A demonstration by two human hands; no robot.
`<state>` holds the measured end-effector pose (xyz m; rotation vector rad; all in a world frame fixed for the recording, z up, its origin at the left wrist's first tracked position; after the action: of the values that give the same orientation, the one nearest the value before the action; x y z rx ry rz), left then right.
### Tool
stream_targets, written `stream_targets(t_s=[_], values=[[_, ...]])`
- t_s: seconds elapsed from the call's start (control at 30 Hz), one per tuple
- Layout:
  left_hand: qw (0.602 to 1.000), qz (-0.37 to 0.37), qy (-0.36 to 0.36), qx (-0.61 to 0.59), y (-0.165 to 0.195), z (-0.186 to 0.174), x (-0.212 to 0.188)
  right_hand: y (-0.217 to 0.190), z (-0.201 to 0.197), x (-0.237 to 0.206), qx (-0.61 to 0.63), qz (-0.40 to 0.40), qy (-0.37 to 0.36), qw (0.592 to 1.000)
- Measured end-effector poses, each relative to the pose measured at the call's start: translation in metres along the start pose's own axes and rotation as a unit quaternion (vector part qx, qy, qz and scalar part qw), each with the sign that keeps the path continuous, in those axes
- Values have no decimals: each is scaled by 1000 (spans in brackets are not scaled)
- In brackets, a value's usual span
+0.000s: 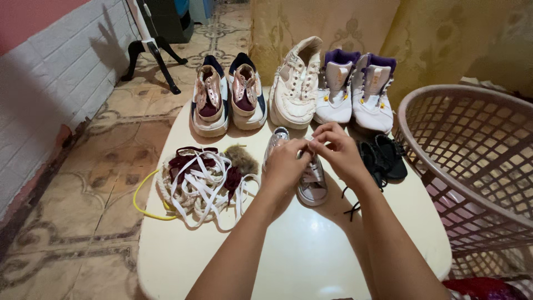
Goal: The person sits on the floor at a small table with several pairs of shoes and loose laces. They pull the laces out of a pair of small silver sneakers, then thread the laces back through the eyelets and tie them, handling the shoes one at a time.
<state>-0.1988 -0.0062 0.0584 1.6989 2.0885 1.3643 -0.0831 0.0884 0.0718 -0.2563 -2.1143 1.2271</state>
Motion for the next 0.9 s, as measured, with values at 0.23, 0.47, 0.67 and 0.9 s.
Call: stream_targets(t_s=[0.23,0.47,0.67,0.9], values=[[996,23,-83,-18,-13,9,6,18,0,6,-22,18,-2,1000],[996,19,-84,-40,-17,12,11,19,-1,3,-46,19,-32,998],[997,46,-46,36,-8,6,11,4,-5,3,-199,52,-25,978],[998,42,52,20,-11,0,10,3,2,-8,57,137,-66,987]])
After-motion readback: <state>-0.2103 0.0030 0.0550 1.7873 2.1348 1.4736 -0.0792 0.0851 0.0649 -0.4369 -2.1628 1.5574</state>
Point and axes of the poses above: each hand's wrist, its own x-axis towards the middle knuckle, its own z-axis out of the palm, y = z × x, the point moved 8 cm from there along x, towards the middle knuckle, and after that the axes turned 6 degrees about -y, right-handed, at the moved point
